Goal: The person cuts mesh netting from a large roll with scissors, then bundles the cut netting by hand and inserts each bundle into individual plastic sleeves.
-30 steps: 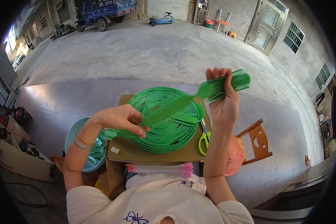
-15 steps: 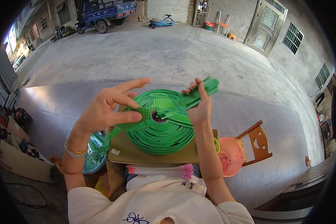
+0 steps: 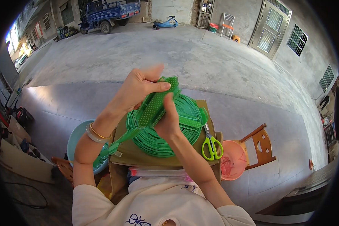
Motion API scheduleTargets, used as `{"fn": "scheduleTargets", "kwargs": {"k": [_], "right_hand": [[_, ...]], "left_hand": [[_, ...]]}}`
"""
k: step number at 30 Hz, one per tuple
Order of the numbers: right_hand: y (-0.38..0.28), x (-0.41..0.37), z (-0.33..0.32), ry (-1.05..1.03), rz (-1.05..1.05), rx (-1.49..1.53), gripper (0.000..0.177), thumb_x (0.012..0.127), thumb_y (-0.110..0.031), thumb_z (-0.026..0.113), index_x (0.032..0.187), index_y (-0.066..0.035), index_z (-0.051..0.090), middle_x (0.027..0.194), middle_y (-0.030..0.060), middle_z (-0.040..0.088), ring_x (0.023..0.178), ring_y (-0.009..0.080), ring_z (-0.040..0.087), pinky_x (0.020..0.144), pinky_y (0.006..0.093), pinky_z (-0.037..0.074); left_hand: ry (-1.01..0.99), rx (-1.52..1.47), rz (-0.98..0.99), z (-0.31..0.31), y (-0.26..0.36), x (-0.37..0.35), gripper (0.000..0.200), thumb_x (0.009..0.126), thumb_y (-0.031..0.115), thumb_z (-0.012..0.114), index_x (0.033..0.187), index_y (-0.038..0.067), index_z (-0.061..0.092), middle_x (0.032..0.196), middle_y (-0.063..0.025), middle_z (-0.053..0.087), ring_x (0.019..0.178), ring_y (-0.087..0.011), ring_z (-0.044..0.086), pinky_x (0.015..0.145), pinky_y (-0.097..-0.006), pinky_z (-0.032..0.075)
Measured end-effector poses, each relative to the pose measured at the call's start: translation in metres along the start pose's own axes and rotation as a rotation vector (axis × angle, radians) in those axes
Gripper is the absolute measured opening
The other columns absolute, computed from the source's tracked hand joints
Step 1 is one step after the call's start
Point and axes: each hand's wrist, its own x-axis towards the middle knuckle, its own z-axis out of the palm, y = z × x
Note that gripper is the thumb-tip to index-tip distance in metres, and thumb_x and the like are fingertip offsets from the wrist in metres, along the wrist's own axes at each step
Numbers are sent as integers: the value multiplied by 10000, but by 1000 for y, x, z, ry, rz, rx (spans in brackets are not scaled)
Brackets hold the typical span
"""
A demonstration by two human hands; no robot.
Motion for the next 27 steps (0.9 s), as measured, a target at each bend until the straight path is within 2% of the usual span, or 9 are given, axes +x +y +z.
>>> {"fn": "scheduleTargets", "kwargs": {"k": [2, 5, 8, 13, 16, 19, 22, 25, 27], "right_hand": [[9, 2, -12, -51, 16, -254, 412, 901, -429, 465, 1086, -64, 509, 974, 89, 577, 866, 216, 593, 735, 348, 514], [8, 8, -12, -116, 71, -7, 187, 922, -205, 480, 998, -39, 523, 871, 89, 586, 777, 206, 610, 655, 319, 527], [-20, 5, 1, 283, -36, -17, 137, 934, -155, 443, 961, -36, 503, 832, 69, 555, 762, 198, 583, 702, 339, 511], [-83, 10, -33, 5, -393, 153, 132, 937, -149, 433, 973, -33, 483, 824, 79, 533, 768, 200, 547, 819, 369, 475], [-115, 3, -52, 53, -477, 108, 130, 938, -146, 427, 977, -36, 483, 846, 80, 529, 787, 200, 541, 853, 382, 465], [-125, -2, -68, 114, -496, 92, 129, 939, -143, 424, 980, -35, 483, 853, 78, 526, 785, 199, 540, 866, 388, 465], [-117, -2, -78, 160, -472, 107, 132, 940, -140, 423, 984, -31, 482, 843, 74, 523, 772, 194, 535, 843, 374, 469], [-96, 0, -83, 170, -369, 120, 144, 945, -148, 414, 989, -29, 483, 825, 65, 519, 753, 182, 527, 795, 352, 468], [-77, 3, -81, 161, -280, 102, 167, 947, -178, 417, 992, -31, 483, 814, 60, 516, 739, 174, 518, 761, 342, 465]], "left_hand": [[-17, -9, -99, -3, 4, -4, 252, 770, 150, 681, 907, -61, 660, 1305, -239, 418, 897, -111, 600, 385, -165, 368], [-57, -95, -167, -8, 5, -11, 332, 787, 159, 672, 1021, -67, 609, 1238, -208, 490, 786, -89, 614, 476, -170, 428], [-107, -295, -53, -4, -18, -24, 409, 788, 141, 671, 1120, -60, 542, 1110, -169, 577, 729, -115, 626, 595, -194, 479], [-627, 10, -457, -30, -33, -58, 362, 795, 122, 669, 1091, -49, 553, 920, -108, 655, 664, -82, 599, 666, -199, 477], [-614, -82, -466, -44, -22, -67, 288, 792, 78, 658, 1053, -29, 599, 790, -76, 670, 696, -85, 610, 664, -202, 478], [-600, 24, -380, -50, -5, -72, 172, 774, 25, 653, 913, -75, 635, 806, -119, 669, 729, -166, 648, 689, -241, 510], [-476, -6, -349, -47, 20, -76, 120, 755, 41, 671, 866, -1, 688, 966, -138, 657, 866, -153, 628, 754, -243, 472], [-321, -114, 240, -30, 20, -70, 135, 724, 61, 692, 852, 19, 701, 1184, -221, 543, 1126, -235, 516, 907, -323, 404], [-312, -20, 255, -21, 34, -60, 157, 687, 63, 688, 832, 5, 703, 1295, -253, 414, 1228, -304, 397, 966, -400, 337]]}}
